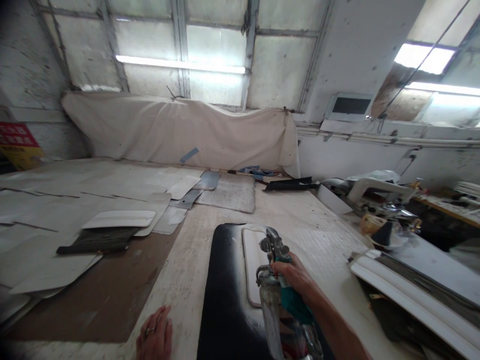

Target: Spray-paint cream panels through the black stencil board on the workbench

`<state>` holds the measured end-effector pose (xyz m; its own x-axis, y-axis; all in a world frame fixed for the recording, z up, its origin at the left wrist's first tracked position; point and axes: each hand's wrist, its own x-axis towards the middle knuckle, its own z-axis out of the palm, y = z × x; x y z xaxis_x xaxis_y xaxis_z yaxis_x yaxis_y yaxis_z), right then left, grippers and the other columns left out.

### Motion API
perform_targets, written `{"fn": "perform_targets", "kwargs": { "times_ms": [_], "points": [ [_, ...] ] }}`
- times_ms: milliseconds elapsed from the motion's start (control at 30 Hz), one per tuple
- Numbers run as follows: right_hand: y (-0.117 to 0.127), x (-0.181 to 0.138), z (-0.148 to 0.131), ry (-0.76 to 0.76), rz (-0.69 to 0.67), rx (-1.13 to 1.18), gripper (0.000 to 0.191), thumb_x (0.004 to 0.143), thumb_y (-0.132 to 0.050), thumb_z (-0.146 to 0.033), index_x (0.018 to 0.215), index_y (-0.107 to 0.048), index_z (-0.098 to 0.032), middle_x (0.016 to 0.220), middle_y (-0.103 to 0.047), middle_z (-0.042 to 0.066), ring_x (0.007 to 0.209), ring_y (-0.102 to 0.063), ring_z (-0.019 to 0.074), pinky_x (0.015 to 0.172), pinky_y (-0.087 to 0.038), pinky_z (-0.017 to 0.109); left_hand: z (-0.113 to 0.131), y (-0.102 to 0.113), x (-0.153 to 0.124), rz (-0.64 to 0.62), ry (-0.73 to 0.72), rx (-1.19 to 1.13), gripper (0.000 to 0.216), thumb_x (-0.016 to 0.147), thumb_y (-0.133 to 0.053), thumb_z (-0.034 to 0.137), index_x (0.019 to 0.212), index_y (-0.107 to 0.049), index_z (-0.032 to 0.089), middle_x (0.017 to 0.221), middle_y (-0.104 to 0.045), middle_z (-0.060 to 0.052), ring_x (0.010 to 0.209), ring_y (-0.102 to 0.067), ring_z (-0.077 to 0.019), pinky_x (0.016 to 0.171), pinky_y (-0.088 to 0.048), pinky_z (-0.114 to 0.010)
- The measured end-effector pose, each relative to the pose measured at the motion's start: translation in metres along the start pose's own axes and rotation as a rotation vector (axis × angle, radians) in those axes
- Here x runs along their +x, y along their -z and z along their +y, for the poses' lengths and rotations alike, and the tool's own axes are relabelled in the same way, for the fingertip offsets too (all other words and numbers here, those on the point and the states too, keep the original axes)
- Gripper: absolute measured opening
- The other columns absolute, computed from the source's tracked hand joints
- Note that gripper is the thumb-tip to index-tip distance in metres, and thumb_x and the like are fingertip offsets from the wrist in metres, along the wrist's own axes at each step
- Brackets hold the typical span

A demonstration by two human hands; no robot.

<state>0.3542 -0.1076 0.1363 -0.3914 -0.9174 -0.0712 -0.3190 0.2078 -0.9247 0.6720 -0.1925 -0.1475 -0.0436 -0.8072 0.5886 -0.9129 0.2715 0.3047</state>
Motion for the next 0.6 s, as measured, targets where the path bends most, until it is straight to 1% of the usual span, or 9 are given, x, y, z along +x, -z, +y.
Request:
{"fn": "perform_targets", "kwargs": {
  "times_ms": [67, 133, 233, 333, 433, 533, 600],
  "points": [
    [-0.006, -0.007, -0.006, -0.017, -0.016, 0.018, 0.010, 0.049, -0.047, -0.023, 0.056, -0.052, -0.018, 0.056, -0.047, -0.003, 0.055, -0.041, 0.0127, 0.053, -0.032, 0.026, 0.000, 0.001, -0.001, -0.011, 0.005, -0.004, 0.037, 0.085, -0.032, 0.029, 0.105, -0.061, 0.018, 0.109, -0.062, -0.006, 0.104, -0.050, -0.0219, 0.082, -0.043, -0.036],
    [-0.007, -0.010, -0.006, -0.015, -0.002, 0.019, 0.009, 0.049, -0.047, -0.022, 0.055, -0.052, -0.018, 0.057, -0.048, -0.002, 0.056, -0.042, 0.0130, 0.054, -0.033, 0.026, -0.001, 0.002, -0.002, -0.013, 0.003, -0.003, 0.037, 0.085, -0.032, 0.029, 0.105, -0.061, 0.018, 0.109, -0.062, -0.006, 0.105, -0.049, -0.0225, 0.081, -0.043, -0.036],
    [-0.003, -0.013, 0.002, -0.002, 0.023, -0.012, 0.006, 0.050, -0.047, -0.023, 0.053, -0.051, -0.019, 0.059, -0.050, -0.001, 0.059, -0.044, 0.0139, 0.055, -0.034, 0.027, -0.001, 0.003, -0.003, -0.004, -0.015, -0.001, 0.037, 0.085, -0.034, 0.029, 0.106, -0.061, 0.017, 0.109, -0.062, -0.007, 0.105, -0.049, -0.0229, 0.083, -0.043, -0.037],
    [0.005, -0.017, 0.012, -0.012, 0.061, -0.047, 0.008, 0.053, -0.048, -0.027, 0.052, -0.050, -0.019, 0.058, -0.049, -0.001, 0.058, -0.043, 0.0144, 0.056, -0.034, 0.028, -0.001, 0.006, -0.003, 0.013, -0.032, 0.002, 0.035, 0.084, -0.035, 0.027, 0.105, -0.061, 0.017, 0.108, -0.062, -0.007, 0.105, -0.048, -0.0230, 0.086, -0.041, -0.037],
    [0.007, -0.026, 0.013, -0.014, 0.106, -0.072, 0.011, 0.054, -0.049, -0.030, 0.051, -0.049, -0.019, 0.057, -0.048, -0.001, 0.059, -0.043, 0.0148, 0.058, -0.034, 0.029, 0.002, 0.011, -0.003, 0.009, -0.052, 0.002, 0.034, 0.085, -0.036, 0.025, 0.107, -0.060, 0.017, 0.110, -0.062, -0.007, 0.106, -0.047, -0.0230, 0.089, -0.039, -0.037],
    [0.000, -0.037, 0.007, -0.001, 0.117, -0.077, 0.011, 0.053, -0.049, -0.030, 0.053, -0.051, -0.019, 0.059, -0.050, -0.001, 0.062, -0.044, 0.0157, 0.060, -0.034, 0.030, 0.004, 0.016, -0.002, -0.008, -0.053, 0.001, 0.033, 0.085, -0.037, 0.025, 0.109, -0.059, 0.017, 0.112, -0.060, -0.007, 0.108, -0.046, -0.0231, 0.089, -0.039, -0.037],
    [-0.009, -0.044, 0.003, -0.005, 0.072, -0.051, 0.010, 0.053, -0.049, -0.027, 0.057, -0.053, -0.019, 0.060, -0.050, -0.001, 0.061, -0.045, 0.0154, 0.059, -0.034, 0.029, 0.005, 0.017, -0.003, -0.017, -0.049, -0.006, 0.033, 0.086, -0.036, 0.026, 0.109, -0.059, 0.016, 0.113, -0.060, -0.007, 0.109, -0.045, -0.0231, 0.089, -0.039, -0.037]
  ]
}}
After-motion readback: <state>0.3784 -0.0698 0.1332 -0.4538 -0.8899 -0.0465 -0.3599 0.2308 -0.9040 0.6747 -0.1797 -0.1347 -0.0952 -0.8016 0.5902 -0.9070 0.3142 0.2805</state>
